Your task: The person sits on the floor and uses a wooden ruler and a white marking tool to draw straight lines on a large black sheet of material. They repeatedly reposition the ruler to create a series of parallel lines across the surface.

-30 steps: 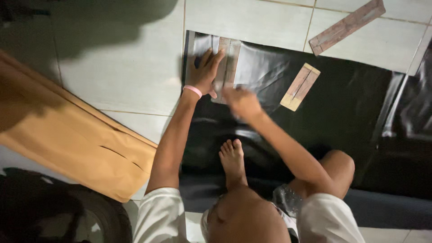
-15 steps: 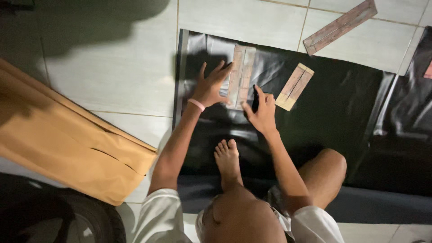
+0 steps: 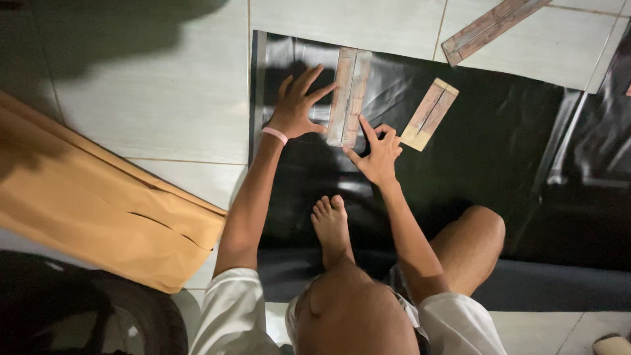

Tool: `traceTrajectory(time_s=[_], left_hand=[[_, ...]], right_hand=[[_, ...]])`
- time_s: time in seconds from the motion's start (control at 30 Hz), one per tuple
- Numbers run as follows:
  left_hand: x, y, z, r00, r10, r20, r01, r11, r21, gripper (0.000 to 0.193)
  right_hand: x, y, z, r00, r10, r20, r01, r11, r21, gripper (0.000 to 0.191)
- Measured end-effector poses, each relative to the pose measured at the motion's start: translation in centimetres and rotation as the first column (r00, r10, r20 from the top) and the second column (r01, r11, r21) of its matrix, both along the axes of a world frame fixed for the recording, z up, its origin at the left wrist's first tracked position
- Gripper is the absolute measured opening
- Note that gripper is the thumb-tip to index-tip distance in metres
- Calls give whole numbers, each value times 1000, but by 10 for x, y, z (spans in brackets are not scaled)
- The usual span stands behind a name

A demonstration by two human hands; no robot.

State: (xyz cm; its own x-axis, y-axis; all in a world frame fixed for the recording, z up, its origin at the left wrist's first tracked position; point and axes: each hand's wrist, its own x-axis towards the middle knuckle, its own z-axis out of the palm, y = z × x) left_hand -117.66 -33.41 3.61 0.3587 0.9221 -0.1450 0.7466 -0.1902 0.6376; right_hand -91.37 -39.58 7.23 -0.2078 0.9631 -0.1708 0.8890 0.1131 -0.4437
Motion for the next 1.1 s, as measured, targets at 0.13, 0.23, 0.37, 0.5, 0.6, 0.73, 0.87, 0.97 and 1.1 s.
traceTrajectory(time_s=[0.13,0.23,0.37,0.5,0.6,0.73,0.87,0.97,1.1], left_hand=[[0,0,1,1000,7,-12,-7,1000,5,118],[1,-1,1,1000,5,-10,-5,1000,15,118],[0,-2,2,1000,10,1,-10,1000,19,118],[0,-1,-1,999,3,-33,-2,1000,14,118],[1,-3,-6,999,-5,-34,5,1000,-3,119],[1,-11,-8,1000,-6,-4,6,999,43,118],[1,-8,2,1000,6,3,-6,1000,24,120],[5,-4,14,999,26,-23,-27,999,-40,121],[16,-3,19,994,56,-89,-51,997,52,119]], right_hand=[[2,-1,-2,1000,2,1,-2,1000,-12,87],[1,-2,-6,1000,-7,17,7,1000,21,81],[-1,-4,-8,999,-17,30,17,1000,10,79],[0,-4,-10,1000,-12,21,12,1000,13,80],[2,-6,-13,999,-7,47,6,1000,3,80],[5,-9,-17,999,0,39,-1,1000,16,79],[3,-9,-16,999,-11,37,11,1000,3,77],[2,-8,-13,999,-12,35,12,1000,-1,76],[4,-5,-16,1000,-14,-25,15,1000,11,73]])
